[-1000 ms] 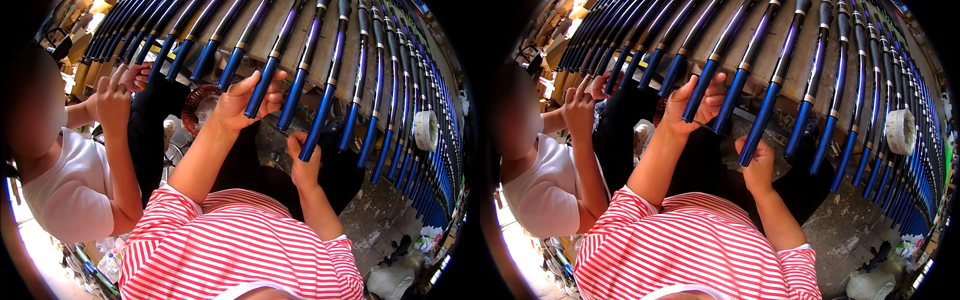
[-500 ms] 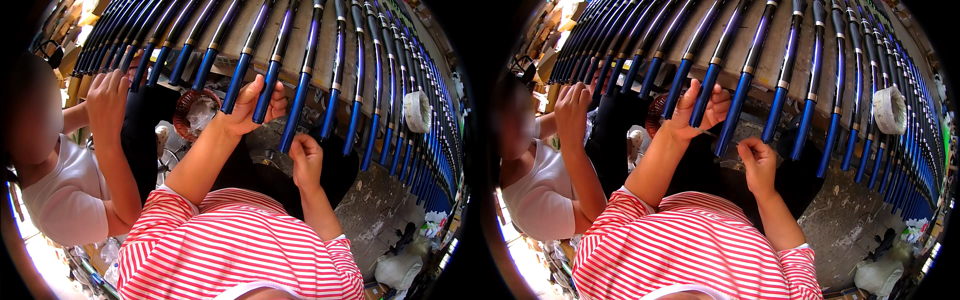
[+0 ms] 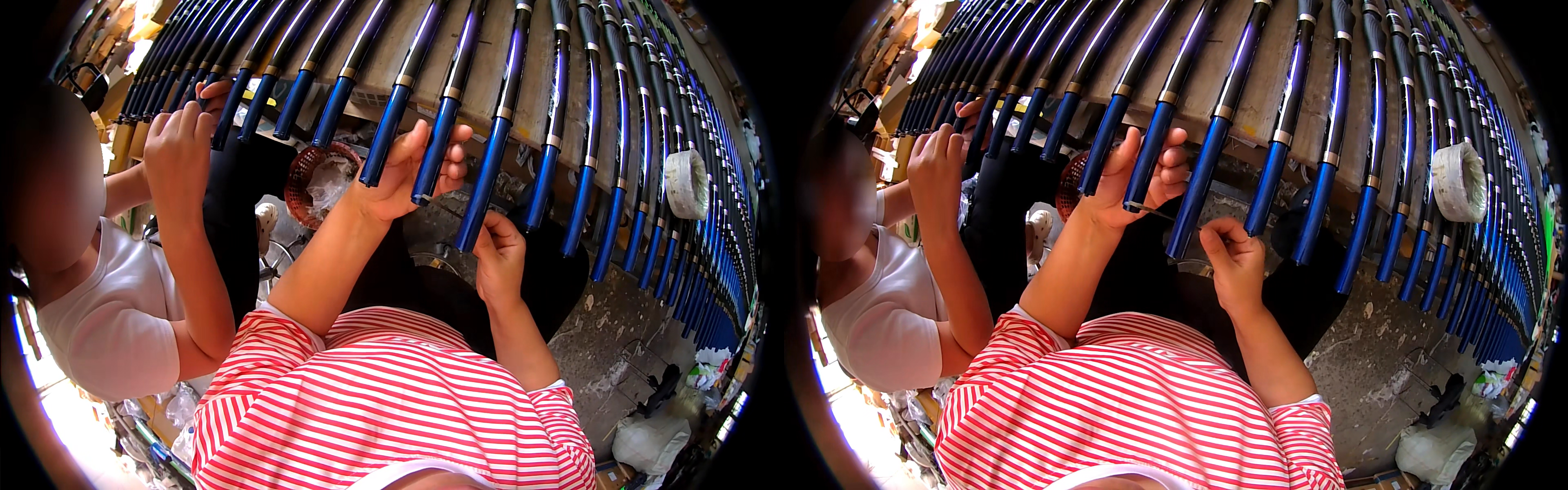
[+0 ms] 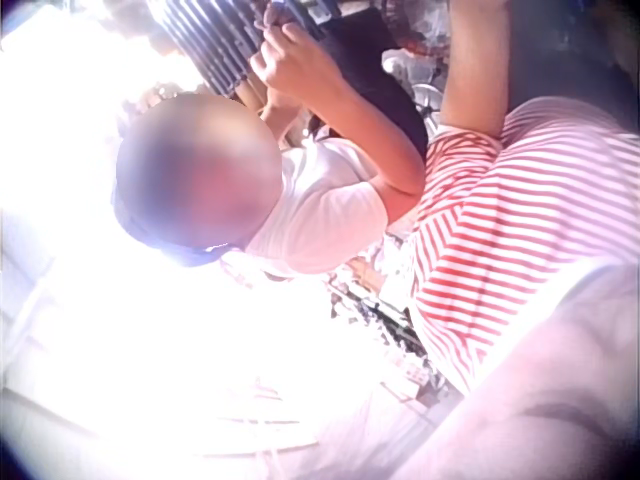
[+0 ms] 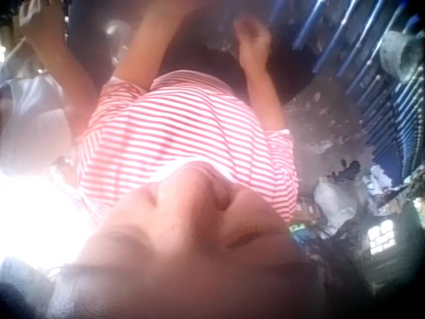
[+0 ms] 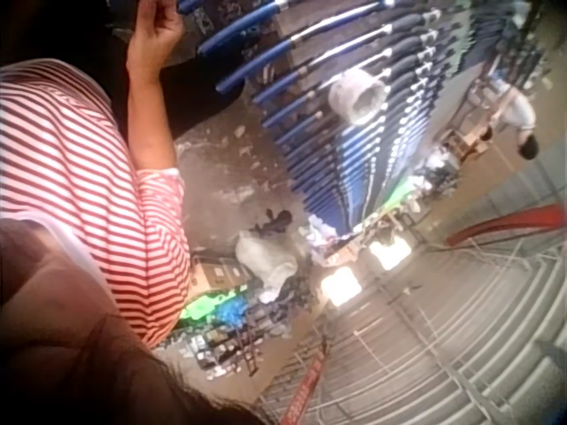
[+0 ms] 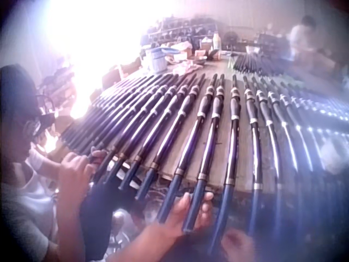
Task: The person mixes a grey substance in a cup and applies it to the joints of several rods on a table using a stick. They also handle small components and tape while working with a second person.
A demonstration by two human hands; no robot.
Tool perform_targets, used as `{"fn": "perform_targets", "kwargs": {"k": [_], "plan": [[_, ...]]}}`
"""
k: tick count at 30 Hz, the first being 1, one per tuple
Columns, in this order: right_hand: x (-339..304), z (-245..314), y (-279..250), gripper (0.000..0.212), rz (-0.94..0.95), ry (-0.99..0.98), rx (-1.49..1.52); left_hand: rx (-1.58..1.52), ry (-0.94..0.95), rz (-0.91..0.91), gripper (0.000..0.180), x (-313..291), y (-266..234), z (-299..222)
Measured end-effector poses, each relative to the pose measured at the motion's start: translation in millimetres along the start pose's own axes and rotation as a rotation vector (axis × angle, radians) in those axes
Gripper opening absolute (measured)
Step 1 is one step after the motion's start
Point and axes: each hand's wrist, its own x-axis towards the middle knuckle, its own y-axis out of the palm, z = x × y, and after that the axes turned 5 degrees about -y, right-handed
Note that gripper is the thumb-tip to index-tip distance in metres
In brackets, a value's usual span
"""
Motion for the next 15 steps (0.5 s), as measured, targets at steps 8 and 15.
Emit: {"fn": "perform_targets", "kwargs": {"k": [8,15], "plan": [[0.7,1.2,-1.5,0.011,0.007,-0.026,-0.037,-0.057,-0.038,0.074,0.041,1.7,-4.7,-1.5],[0.9,1.1,0.1,0.011,-0.008,-0.04,-0.028,-0.088,-0.061,0.127,0.042,2.4,-7.5,-4.9]]}}
